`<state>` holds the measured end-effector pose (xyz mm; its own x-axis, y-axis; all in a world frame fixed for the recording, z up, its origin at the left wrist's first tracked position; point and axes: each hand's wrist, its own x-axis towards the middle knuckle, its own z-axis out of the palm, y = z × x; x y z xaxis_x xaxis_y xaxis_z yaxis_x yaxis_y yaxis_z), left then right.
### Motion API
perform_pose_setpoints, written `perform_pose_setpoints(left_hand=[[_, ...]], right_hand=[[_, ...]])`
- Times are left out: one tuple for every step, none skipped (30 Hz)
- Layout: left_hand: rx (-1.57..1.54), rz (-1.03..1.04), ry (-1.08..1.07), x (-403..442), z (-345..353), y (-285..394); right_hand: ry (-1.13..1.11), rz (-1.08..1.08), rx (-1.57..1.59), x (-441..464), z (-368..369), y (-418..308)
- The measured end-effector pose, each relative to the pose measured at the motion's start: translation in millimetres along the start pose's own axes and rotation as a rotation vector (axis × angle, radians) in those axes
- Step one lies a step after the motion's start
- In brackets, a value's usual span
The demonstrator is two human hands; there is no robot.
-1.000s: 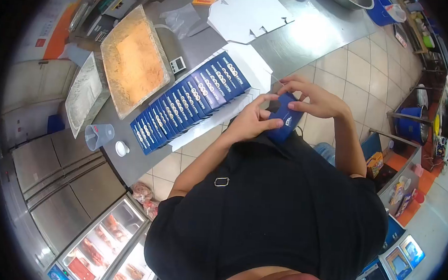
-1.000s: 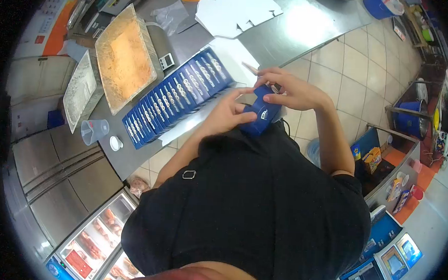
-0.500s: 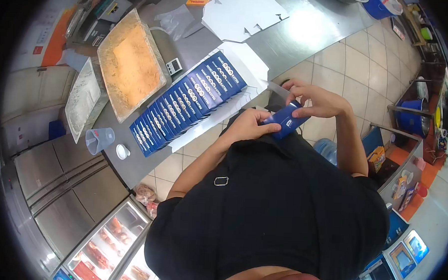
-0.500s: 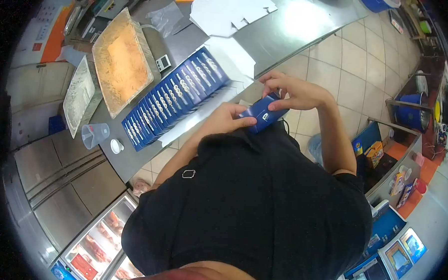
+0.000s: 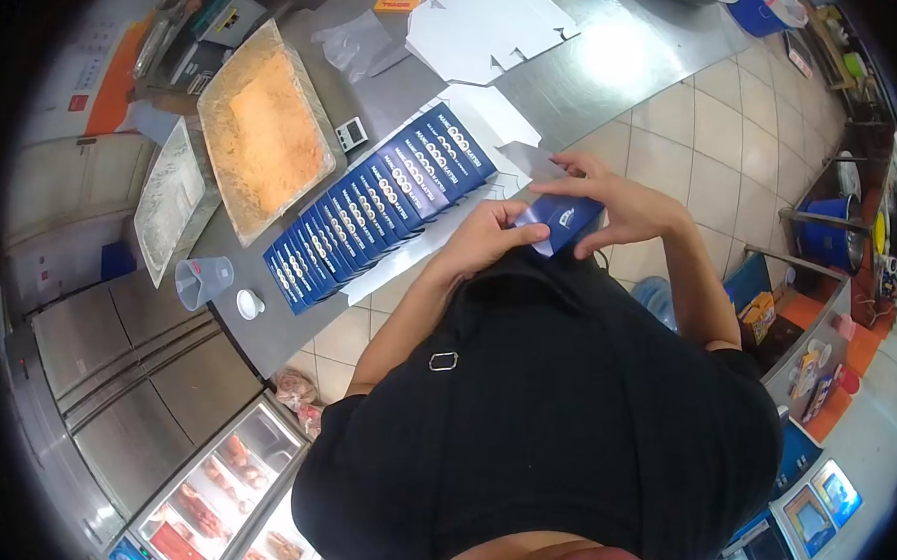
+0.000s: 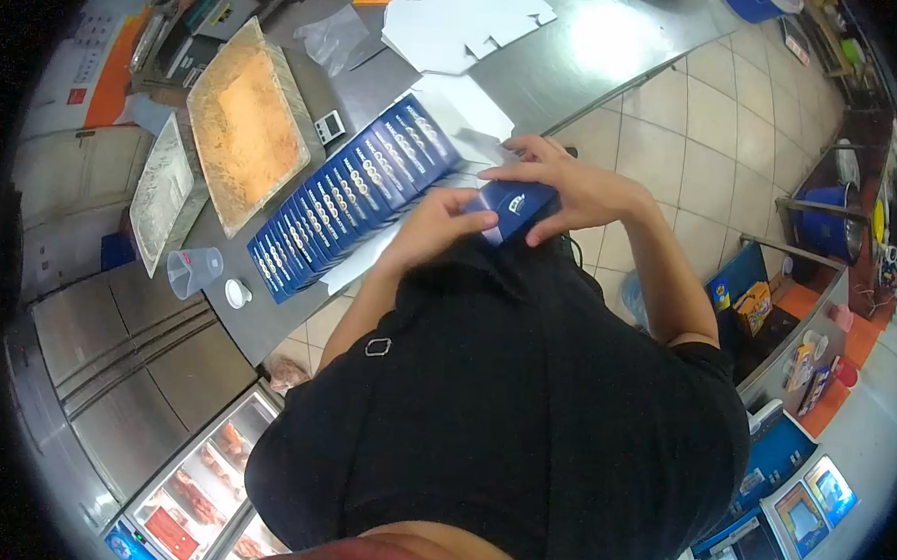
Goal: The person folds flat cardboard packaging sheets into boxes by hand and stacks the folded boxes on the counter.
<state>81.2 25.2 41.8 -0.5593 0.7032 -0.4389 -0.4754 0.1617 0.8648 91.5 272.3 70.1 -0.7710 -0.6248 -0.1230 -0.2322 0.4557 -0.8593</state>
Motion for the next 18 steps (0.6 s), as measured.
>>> perform_pose_setpoints(left_hand=[[-0.041, 0.024, 0.003, 0.8, -2.2, 3.9], [-0.080, 0.049, 0.006, 1.7, -5.4, 7.0], [-0.075, 0.055, 0.012, 5.2, -10.7, 7.6], [-0.084, 0.079, 0.017, 9.9, -16.9, 6.8], [-0.093, 0.103, 0.021, 11.6, -21.1, 7.1], [-0.064, 0.124, 0.025, 5.4, -25.8, 21.1], [-0.055, 0.134, 0.030, 2.8, -40.5, 22.4], [0.103, 0.181, 0.090, 3.4, -62.1, 19.8], [0.261, 0.225, 0.151, 3.5, -83.4, 13.5], [-0.034, 0.275, 0.120, 5.1, -109.8, -9.7], [-0.329, 0.320, 0.083, 7.2, -128.6, -26.3], [-0.582, 0.468, 0.146, -7.4, -106.8, -11.7], [-0.568, 0.474, 0.146, -7.0, -101.4, -2.9], [-0.446, 0.542, 0.138, -6.4, -97.9, 3.3], [-0.327, 0.605, 0.132, -7.0, -91.2, 7.1], [-0.496, 0.652, 0.068, -3.0, -85.2, 9.6], [-0.665, 0.695, -0.004, 1.0, -79.2, 12.1], [-0.784, 0.693, -0.144, 2.3, -71.7, 20.5]], right_hand=[[0.051, 0.009, -0.067, 3.7, 1.3, -3.9], [0.094, 0.002, -0.049, 7.1, -1.5, -8.2], [0.095, -0.007, -0.053, 9.4, -5.6, -10.6], [0.114, -0.016, -0.082, 11.7, -10.3, -12.2], [0.134, -0.024, -0.111, 13.6, -14.8, -13.8], [0.163, -0.066, -0.140, 15.7, -19.5, -15.8], [0.167, -0.077, -0.147, 16.0, -25.6, -17.0], [0.231, -0.020, -0.043, 14.9, -33.7, -16.8], [0.294, 0.038, 0.064, 13.5, -40.5, -15.2], [0.396, -0.042, 0.140, 15.1, -44.1, -6.3], [0.403, -0.056, 0.135, 16.7, -48.3, 0.0], [0.455, -0.045, 0.293, 18.8, -51.7, 5.5], [0.505, -0.034, 0.453, 21.9, -54.1, 12.8], [0.516, 0.005, 0.513, 26.4, -52.8, 25.4], [0.515, -0.003, 0.517, 31.7, -50.9, 24.6], [0.568, 0.041, 0.734, 38.1, -49.1, 21.8], [0.616, 0.083, 0.949, 43.7, -49.5, 21.1], [0.601, 0.086, 1.012, 48.5, -50.7, 36.1]])
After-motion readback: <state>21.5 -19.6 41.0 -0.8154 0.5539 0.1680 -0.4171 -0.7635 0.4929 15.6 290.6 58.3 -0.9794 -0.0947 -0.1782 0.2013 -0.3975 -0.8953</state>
